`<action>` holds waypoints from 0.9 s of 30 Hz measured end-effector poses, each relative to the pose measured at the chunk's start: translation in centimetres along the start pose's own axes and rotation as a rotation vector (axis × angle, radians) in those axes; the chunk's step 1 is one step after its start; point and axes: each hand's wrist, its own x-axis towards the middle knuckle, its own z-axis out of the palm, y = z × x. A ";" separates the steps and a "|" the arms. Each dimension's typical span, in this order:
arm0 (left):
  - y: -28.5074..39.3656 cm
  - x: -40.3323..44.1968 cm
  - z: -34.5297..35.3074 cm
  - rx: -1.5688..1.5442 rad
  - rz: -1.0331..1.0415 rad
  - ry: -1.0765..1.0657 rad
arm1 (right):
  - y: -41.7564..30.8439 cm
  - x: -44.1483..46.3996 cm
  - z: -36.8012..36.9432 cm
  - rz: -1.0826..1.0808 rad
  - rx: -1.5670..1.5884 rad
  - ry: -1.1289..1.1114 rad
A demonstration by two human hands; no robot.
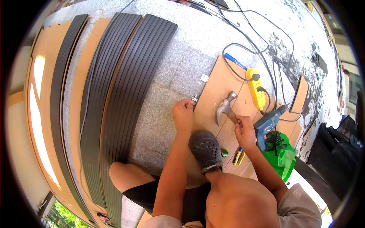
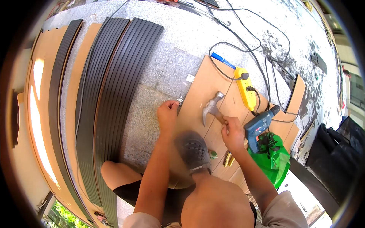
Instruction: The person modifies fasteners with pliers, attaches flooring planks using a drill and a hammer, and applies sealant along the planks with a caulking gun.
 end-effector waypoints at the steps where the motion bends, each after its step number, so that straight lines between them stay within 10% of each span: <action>1: 0.0 0.0 0.1 0.003 -0.002 0.000 | 0.0 0.0 0.0 0.000 -0.010 0.001; 21: 1.1 -0.9 -1.5 -0.131 -0.025 0.019 | 0.1 0.4 -0.1 0.029 0.013 0.006; 27: -2.4 -0.6 -9.0 0.064 0.343 0.313 | 0.4 3.0 0.6 -0.134 -0.181 -0.006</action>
